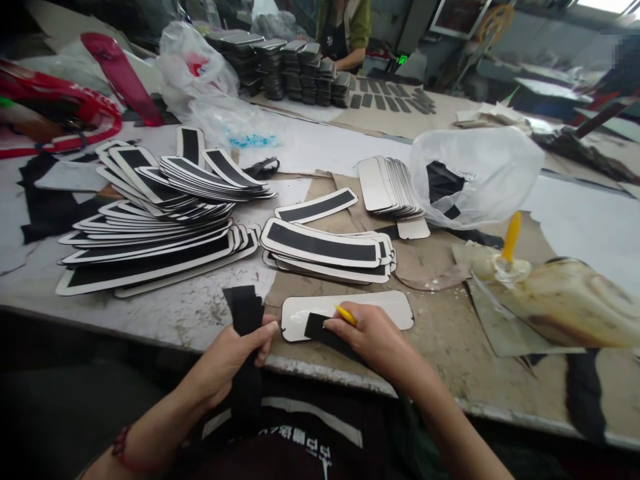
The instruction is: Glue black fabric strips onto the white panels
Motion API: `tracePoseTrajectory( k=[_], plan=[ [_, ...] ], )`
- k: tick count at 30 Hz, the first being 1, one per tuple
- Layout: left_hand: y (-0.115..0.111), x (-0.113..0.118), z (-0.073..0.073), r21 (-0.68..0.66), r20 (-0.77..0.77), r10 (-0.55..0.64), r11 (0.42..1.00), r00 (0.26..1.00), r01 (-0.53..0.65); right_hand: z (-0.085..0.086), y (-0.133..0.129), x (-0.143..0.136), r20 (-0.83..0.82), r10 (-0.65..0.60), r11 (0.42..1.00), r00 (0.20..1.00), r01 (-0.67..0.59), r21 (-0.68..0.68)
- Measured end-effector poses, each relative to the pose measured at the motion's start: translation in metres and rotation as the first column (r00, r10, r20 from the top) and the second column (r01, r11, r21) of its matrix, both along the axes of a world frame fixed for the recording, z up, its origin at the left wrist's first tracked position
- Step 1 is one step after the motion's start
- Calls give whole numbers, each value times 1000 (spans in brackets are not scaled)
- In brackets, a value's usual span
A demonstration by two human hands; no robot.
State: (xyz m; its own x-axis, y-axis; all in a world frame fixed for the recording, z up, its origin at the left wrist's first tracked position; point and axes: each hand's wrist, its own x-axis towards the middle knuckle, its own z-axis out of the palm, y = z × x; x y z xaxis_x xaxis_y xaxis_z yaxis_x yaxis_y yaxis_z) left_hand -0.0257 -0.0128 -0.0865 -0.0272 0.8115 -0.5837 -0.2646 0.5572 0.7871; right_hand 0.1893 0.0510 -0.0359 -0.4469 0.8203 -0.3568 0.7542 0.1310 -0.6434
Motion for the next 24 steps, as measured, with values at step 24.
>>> tracePoseTrajectory(
  k=[24],
  plan=[
    [35,6,-6,-85,-147,-202,978,968,191,-33,33,-56,468,259,949,845,-312,39]
  ],
)
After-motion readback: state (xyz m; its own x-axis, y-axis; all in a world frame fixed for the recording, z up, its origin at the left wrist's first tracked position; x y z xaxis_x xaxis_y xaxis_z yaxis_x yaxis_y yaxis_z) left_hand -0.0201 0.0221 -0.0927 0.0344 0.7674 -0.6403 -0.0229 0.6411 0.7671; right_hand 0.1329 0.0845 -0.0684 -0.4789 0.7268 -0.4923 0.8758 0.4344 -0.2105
